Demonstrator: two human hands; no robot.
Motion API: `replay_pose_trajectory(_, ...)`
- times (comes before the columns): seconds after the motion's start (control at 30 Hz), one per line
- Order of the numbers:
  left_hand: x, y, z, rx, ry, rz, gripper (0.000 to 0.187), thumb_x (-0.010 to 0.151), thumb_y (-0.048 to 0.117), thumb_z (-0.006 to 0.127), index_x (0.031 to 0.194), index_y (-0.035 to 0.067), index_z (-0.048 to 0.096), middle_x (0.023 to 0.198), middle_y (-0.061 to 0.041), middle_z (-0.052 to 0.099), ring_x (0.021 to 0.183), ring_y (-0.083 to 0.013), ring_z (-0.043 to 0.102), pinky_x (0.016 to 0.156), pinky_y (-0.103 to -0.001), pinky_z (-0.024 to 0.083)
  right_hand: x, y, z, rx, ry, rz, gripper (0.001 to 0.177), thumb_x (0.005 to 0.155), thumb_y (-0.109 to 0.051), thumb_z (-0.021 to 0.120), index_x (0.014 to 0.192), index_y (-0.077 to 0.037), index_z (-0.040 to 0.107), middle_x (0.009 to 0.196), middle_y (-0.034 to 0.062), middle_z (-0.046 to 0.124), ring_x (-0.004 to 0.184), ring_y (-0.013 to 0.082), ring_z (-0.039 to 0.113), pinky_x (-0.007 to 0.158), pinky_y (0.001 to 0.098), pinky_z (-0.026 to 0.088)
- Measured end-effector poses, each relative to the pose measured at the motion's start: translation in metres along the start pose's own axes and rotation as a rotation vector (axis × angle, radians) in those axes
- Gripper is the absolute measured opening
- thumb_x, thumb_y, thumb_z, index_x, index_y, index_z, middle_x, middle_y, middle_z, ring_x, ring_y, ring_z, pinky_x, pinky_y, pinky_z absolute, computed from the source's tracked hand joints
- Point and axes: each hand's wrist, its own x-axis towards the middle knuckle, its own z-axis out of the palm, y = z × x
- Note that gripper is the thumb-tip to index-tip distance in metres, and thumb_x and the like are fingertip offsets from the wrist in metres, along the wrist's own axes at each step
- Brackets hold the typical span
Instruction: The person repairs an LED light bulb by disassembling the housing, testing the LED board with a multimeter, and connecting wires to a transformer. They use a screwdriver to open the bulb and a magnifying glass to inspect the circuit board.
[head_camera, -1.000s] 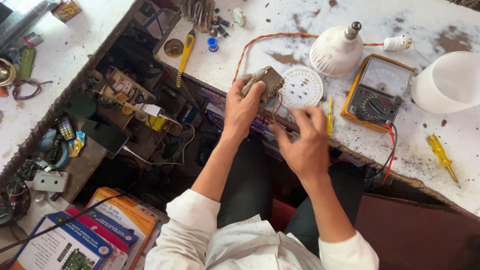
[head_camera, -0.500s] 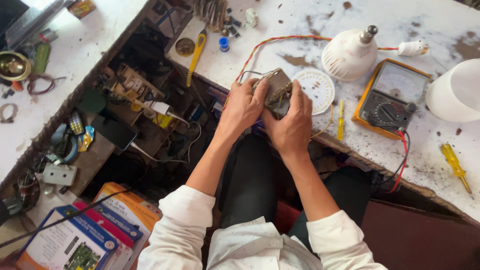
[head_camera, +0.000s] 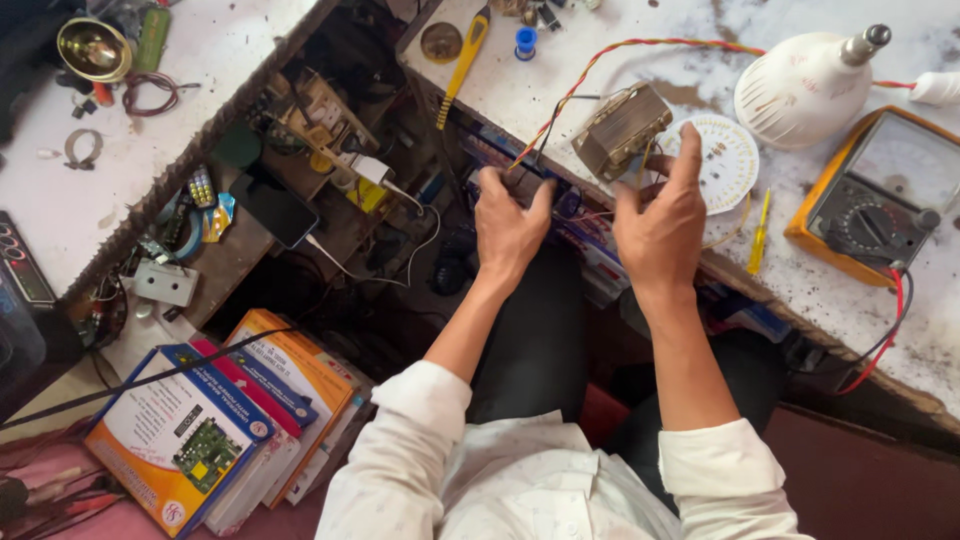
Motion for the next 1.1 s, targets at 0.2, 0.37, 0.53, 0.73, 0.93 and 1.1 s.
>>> replay_pose_trajectory(0.2,-0.008,-0.014,0.03,-0.207,-0.056,-0.044,0.022,0.094,0.02,0.069,0.096,-0.002,0.069,0.072,-0.008,0.068,0.066,-0.0146,0.06,0.064,-0.033,0.05,-0.007,0.001,-0.013,-0.078,0.059,0.038,0.052,0.098,-0.002,0.071,0.144,0.003,0.047,0.09,0.0144,0.074,0.078,0.0285,0.073,0.073,0.041,0.055)
replay_pose_trajectory(0.37,-0.003,-0.039,0.049,-0.602,-0.137,-0.011,0.021,0.105,0.013,0.059,0.091,-0.001,0.065,0.081,0.004,0.061,0.074,-0.0046,0.051,0.066,-0.026,0.044,-0.028,-0.003,-0.031,-0.047,0.052,0.12,0.049,0.093,-0.004,0.07,0.138,0.002,0.053,0.088,0.0123,0.071,0.08,0.0259,0.07,0.075,0.0392,0.056)
replay_pose_trajectory(0.53,-0.002,-0.065,0.024,-0.451,-0.422,-0.126,0.021,0.102,0.018,0.063,0.089,0.001,0.068,0.072,0.005,0.056,0.066,-0.0041,0.049,0.058,-0.025,0.04,-0.044,-0.006,-0.044,-0.282,-0.001,0.073,0.042,0.089,-0.007,0.072,0.129,-0.003,0.06,0.086,0.0096,0.07,0.091,0.0305,0.065,0.09,0.0458,0.049)
replay_pose_trajectory(0.73,-0.009,-0.08,0.002,-0.298,-0.61,-0.046,0.022,0.099,0.022,0.069,0.091,0.002,0.066,0.075,0.001,0.06,0.07,-0.0051,0.052,0.063,-0.025,0.044,-0.041,-0.013,-0.056,-0.583,-0.201,0.148,0.04,0.085,-0.012,0.067,0.122,-0.001,0.061,0.082,0.0138,0.069,0.086,0.0335,0.067,0.095,0.0501,0.037)
replay_pose_trajectory(0.93,-0.022,-0.106,-0.018,0.227,-0.608,0.187,0.017,0.09,0.013,0.07,0.098,-0.002,0.068,0.09,-0.024,0.071,0.089,-0.044,0.067,0.076,-0.048,0.052,-0.054,-0.026,-0.077,-0.55,-0.324,0.222,0.039,0.085,-0.021,0.072,0.118,-0.004,0.061,0.087,0.0138,0.071,0.09,0.0337,0.068,0.094,0.049,0.039)
replay_pose_trajectory(1.1,-0.05,-0.088,-0.05,0.197,-0.523,0.17,0.011,0.095,0.005,0.06,0.101,-0.001,0.067,0.099,-0.024,0.071,0.098,-0.0468,0.067,0.079,-0.05,0.053,-0.08,-0.033,-0.07,-0.518,0.068,-0.139,0.049,0.086,-0.012,0.076,0.131,-0.001,0.059,0.122,0.022,0.064,0.117,0.0379,0.06,0.102,0.0483,0.04)
